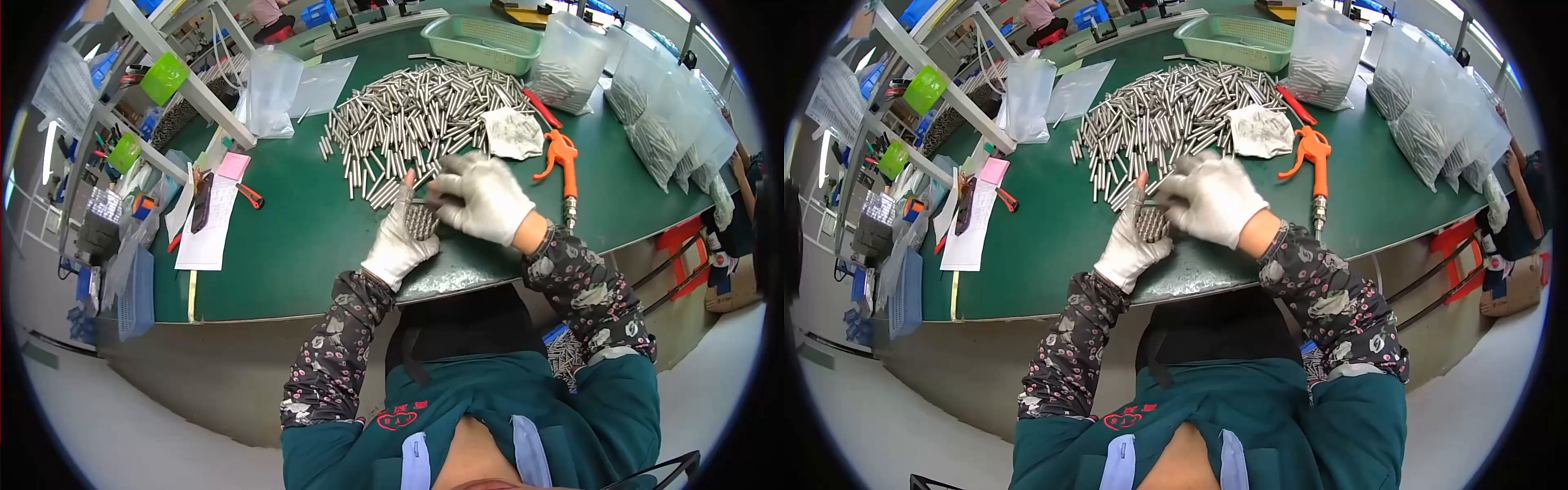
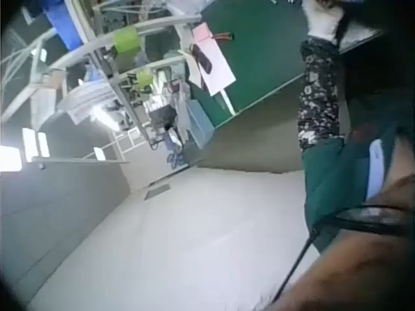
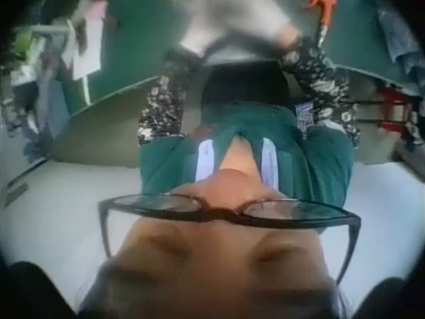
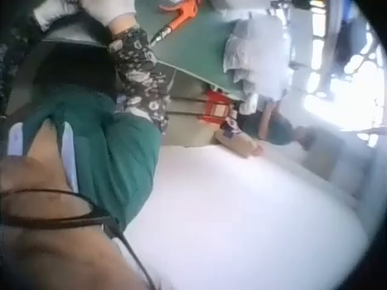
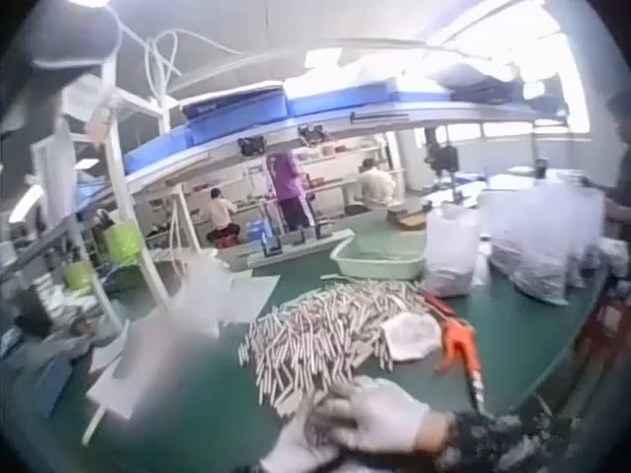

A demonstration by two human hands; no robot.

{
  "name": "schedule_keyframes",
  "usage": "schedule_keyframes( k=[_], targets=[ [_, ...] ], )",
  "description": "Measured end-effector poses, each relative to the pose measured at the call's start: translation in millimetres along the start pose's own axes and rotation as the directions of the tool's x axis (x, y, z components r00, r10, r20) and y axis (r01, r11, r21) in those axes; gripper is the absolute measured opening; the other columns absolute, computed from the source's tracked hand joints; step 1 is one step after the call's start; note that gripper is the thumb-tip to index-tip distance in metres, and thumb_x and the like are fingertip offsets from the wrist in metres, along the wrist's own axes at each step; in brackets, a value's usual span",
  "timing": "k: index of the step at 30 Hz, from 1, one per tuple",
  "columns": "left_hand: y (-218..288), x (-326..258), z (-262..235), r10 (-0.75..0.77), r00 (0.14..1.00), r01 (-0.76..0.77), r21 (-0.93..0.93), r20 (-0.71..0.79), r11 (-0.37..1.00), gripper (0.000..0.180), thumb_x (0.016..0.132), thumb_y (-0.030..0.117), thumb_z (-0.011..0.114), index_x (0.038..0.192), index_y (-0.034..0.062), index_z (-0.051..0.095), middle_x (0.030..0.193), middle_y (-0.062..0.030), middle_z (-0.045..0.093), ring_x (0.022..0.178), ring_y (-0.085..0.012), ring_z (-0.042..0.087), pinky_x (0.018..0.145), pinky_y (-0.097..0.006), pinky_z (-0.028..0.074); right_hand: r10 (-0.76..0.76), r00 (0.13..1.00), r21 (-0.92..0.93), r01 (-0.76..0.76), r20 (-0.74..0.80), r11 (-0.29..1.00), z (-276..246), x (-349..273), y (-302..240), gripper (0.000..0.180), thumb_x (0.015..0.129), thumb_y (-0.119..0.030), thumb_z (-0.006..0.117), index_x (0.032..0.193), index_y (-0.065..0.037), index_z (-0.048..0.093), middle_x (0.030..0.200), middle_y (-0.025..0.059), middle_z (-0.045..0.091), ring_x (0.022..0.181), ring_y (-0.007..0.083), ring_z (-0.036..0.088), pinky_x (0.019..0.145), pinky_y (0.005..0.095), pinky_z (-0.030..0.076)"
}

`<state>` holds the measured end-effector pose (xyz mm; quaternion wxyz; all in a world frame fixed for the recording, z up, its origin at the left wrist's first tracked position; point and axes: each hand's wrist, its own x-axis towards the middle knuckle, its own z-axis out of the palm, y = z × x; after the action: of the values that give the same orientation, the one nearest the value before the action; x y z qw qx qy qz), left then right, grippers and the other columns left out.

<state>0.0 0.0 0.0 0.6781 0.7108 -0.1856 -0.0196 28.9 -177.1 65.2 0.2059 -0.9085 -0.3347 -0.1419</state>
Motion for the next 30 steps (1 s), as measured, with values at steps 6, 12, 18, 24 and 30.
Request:
schedule_keyframes(
  k=[6, 12, 18, 24, 30],
  targets=[
    [-11.7, 12.1, 0.0, 0.080, 0.997, -0.081, 0.030, 0.013, 0.996, 0.094, 0.065, -0.008, 0.060, 0.142, 0.0158, 0.012, 0.070, 0.0037, 0.046, 0.060, -0.0044, 0.043, 0.064, -0.017, 0.041, 0.069, 0.998, -0.120, -0.070, -0.006, 0.990, 0.6, -10.4, 24.7, 0.023, 0.064, -0.028, 0.066, 0.078, -0.010, 0.065, 0.090, 0.0061, 0.057, 0.089, 0.0263, 0.052, 0.077, 0.0413, 0.041],
    [-14.1, 9.5, 4.3, 0.295, 0.952, -0.302, 0.087, 0.081, 0.949, 0.099, 0.065, -0.001, 0.074, 0.141, 0.0141, 0.012, 0.091, 0.0020, 0.051, 0.077, -0.0063, 0.049, 0.073, -0.019, 0.042, 0.010, 0.988, -0.004, -0.009, 0.156, 1.000, -14.7, -14.4, -8.1, 0.051, 0.063, -0.034, 0.070, 0.103, -0.006, 0.057, 0.081, 0.0111, 0.059, 0.082, 0.0288, 0.057, 0.072, 0.0390, 0.043],
    [-17.6, 10.4, 1.4, 0.217, 0.958, -0.248, 0.166, 0.187, 0.954, 0.115, 0.063, 0.013, 0.078, 0.141, 0.0173, -0.006, 0.109, -0.0083, 0.050, 0.096, -0.0193, 0.053, 0.086, -0.028, 0.042, 0.059, 0.975, 0.400, -0.143, 0.216, 0.905, 14.5, -19.5, -3.0, 0.050, 0.064, -0.024, 0.070, 0.106, -0.003, 0.053, 0.086, 0.0168, 0.061, 0.083, 0.0316, 0.060, 0.073, 0.0365, 0.047],
    [-18.0, 2.6, 0.8, 0.259, 0.949, -0.308, 0.370, 0.178, 0.877, 0.117, 0.060, 0.013, 0.080, 0.140, 0.0135, -0.005, 0.106, -0.0089, 0.052, 0.095, -0.0208, 0.054, 0.086, -0.030, 0.042, 0.067, 0.959, 0.446, -0.189, 0.275, 0.875, 18.3, -19.2, 0.0, 0.050, 0.067, -0.025, 0.067, 0.109, -0.004, 0.051, 0.088, 0.0177, 0.061, 0.084, 0.0325, 0.059, 0.073, 0.0377, 0.046],
    [-8.1, -3.7, 1.5, 0.249, 0.960, -0.249, 0.803, 0.130, 0.542, 0.094, 0.049, 0.037, 0.081, 0.123, 0.0033, 0.035, 0.107, -0.0125, 0.052, 0.104, -0.0290, 0.050, 0.100, -0.042, 0.030, 0.059, 0.978, 0.526, -0.158, 0.200, 0.836, 22.7, -23.8, 0.9, 0.044, 0.070, -0.026, 0.065, 0.106, -0.004, 0.052, 0.088, 0.0187, 0.061, 0.085, 0.0330, 0.059, 0.074, 0.0379, 0.046]
  ],
)
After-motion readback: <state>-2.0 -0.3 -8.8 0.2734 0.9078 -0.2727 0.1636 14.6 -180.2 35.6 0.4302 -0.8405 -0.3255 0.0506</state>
